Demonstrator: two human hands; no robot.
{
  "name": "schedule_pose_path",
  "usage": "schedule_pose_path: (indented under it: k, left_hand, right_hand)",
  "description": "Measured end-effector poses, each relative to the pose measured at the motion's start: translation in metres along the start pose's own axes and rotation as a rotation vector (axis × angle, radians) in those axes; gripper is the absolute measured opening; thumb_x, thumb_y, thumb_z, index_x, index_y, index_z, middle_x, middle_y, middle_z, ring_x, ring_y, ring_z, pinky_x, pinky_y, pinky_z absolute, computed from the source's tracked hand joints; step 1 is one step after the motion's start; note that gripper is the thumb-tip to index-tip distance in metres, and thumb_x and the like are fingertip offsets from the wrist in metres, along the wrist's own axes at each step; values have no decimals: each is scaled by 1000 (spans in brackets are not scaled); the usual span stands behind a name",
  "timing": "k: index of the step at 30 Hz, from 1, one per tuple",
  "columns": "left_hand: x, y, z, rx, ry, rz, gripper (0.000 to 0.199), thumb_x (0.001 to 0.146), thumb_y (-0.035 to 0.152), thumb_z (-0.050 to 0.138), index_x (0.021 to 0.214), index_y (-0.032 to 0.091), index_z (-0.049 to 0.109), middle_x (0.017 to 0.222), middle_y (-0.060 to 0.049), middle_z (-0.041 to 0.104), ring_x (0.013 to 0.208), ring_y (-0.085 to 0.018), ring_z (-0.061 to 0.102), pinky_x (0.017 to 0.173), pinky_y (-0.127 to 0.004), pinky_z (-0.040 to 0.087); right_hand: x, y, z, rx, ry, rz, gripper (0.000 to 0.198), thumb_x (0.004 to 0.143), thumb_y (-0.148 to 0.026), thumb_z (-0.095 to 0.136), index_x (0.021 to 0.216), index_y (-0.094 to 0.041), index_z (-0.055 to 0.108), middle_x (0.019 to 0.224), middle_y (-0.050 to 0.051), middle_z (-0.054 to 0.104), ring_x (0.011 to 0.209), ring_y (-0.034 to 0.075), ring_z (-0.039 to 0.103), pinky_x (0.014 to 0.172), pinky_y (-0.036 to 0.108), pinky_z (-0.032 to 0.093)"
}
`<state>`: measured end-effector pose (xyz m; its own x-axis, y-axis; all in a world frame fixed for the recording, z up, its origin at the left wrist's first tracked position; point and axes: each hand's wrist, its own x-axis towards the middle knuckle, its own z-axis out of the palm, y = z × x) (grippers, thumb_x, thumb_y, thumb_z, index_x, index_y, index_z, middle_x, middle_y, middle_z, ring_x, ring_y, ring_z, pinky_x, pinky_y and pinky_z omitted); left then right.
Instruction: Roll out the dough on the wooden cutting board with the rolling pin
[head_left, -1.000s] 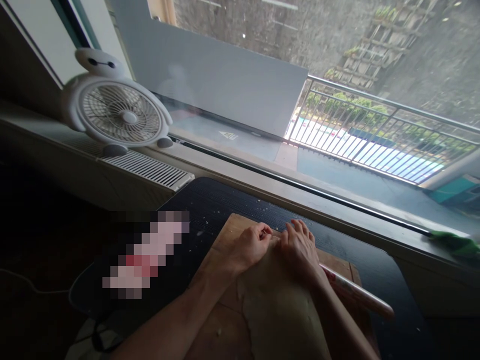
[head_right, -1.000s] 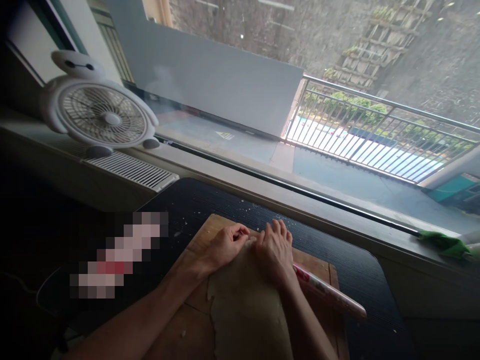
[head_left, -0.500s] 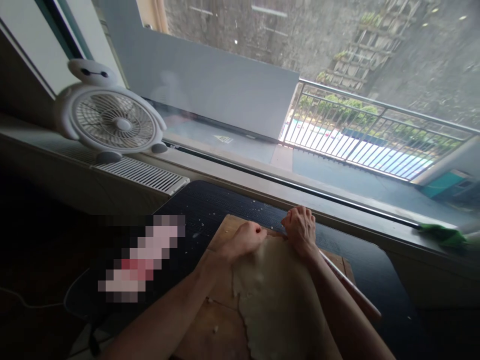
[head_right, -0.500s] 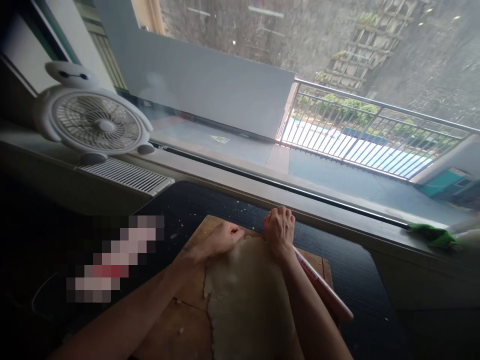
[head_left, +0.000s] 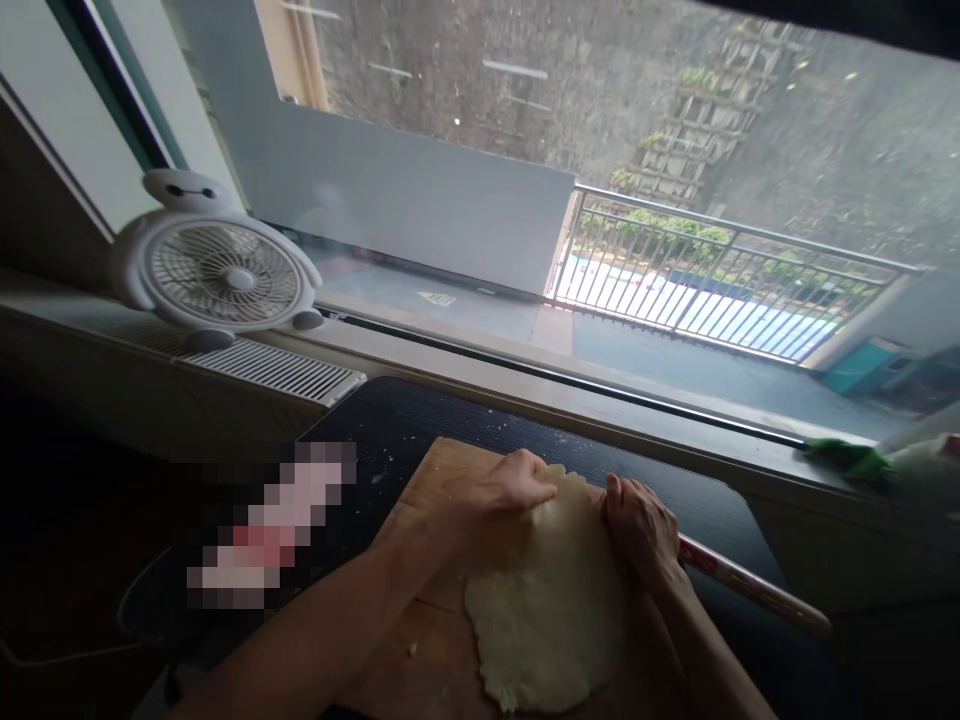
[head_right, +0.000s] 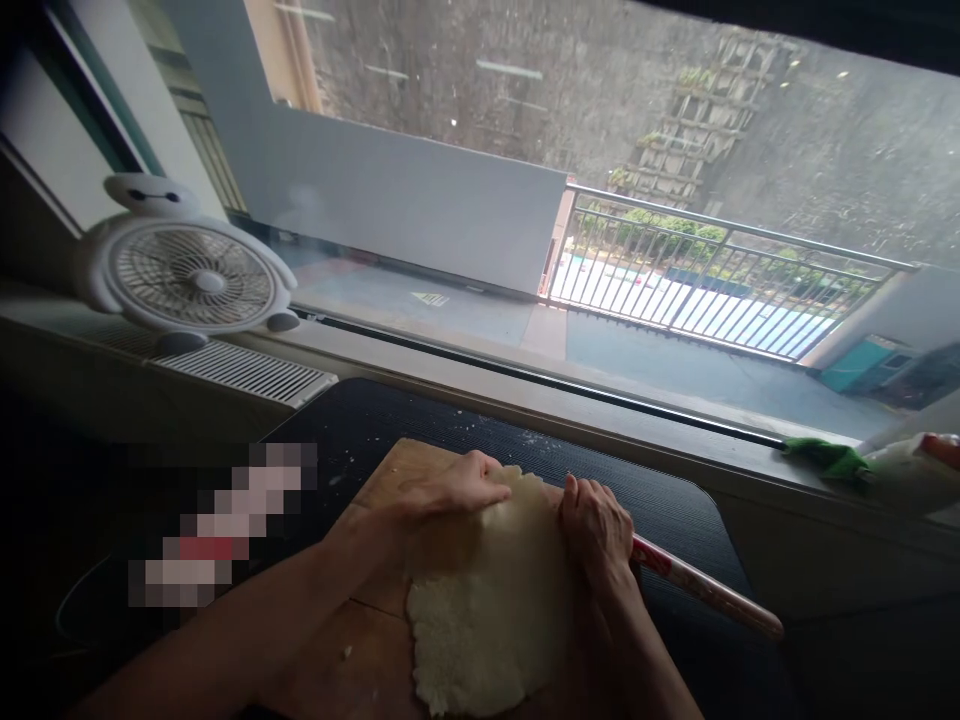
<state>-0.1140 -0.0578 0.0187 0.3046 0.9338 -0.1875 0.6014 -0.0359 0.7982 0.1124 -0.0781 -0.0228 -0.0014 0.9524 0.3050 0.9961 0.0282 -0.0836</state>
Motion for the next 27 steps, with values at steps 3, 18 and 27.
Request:
schedule_pose_path:
  k: [3,18,27]
  left_hand:
    - [-17,-23,-3,-220,105,-13,34,78,40,44,90,14,62,79,-4,63,63,-13,54,51,-21,38]
    - [-55,-65,-8,-311,357,40,35,83,33,44,112,16,55,80,-2,64,69,-14,57,62,-22,41]
    - [-66,-64,7,-282,480,84,40,86,28,41,125,20,46,69,1,61,60,-12,56,61,-22,43]
  right_hand:
    - [6,3,-3,55,-51,35,50,95,-46,20,68,-22,54,71,1,61,70,15,53,62,27,28]
    - [36,-116,-3,180,-178,-128,28,91,-29,31,89,-18,57,97,10,58,89,19,50,76,29,34]
    - [13,-121,-7,231,-131,-298,29,91,-28,32,110,-27,54,118,4,53,114,19,42,92,33,32]
